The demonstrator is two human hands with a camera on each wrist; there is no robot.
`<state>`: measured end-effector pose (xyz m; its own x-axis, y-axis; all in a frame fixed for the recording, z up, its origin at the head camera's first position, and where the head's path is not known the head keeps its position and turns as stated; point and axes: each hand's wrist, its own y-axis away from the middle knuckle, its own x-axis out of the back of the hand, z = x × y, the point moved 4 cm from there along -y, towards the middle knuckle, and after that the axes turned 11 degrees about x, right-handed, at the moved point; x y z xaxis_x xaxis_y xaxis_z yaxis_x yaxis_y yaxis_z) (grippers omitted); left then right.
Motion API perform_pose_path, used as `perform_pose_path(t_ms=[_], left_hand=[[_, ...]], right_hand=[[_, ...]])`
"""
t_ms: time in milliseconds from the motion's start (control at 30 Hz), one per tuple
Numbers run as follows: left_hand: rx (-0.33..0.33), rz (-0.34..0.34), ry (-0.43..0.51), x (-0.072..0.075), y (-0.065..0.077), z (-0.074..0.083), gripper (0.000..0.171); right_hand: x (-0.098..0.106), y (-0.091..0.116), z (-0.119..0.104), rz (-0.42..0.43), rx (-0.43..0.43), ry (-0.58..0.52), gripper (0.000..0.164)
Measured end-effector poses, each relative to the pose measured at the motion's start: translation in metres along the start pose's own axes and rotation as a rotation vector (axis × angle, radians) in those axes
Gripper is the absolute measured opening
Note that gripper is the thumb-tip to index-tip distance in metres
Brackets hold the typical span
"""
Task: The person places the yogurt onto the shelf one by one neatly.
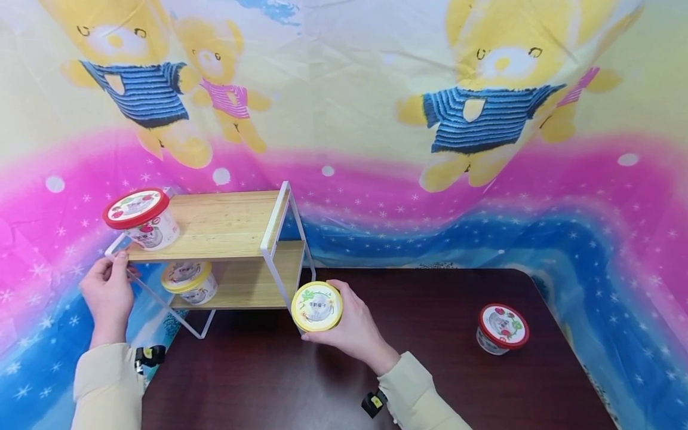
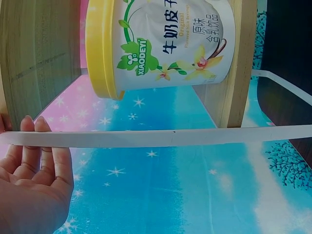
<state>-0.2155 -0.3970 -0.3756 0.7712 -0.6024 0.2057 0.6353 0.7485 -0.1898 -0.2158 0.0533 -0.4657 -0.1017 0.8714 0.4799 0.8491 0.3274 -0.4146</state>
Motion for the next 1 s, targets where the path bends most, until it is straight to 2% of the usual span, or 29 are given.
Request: perform_pose_path(t_ms=[133, 367, 1000], left_hand=[[-0.012, 0.002, 0.001, 0.0, 0.0, 0.0, 0.028], [0.013, -0.006, 0.02, 0.001, 0.0, 0.001, 0.025], [0.022, -0.012, 0.017, 0.0, 0.0, 0.002, 0.026]], right_hand=[[-0.001, 0.0, -0.003, 0.0, 0.012, -0.004, 0.107], [-0.006, -0.001, -0.009, -0.025, 0.027, -0.008, 0.108], [-0.023, -0.003, -0.021, -0.085, 0.069, -0.013, 0.111]])
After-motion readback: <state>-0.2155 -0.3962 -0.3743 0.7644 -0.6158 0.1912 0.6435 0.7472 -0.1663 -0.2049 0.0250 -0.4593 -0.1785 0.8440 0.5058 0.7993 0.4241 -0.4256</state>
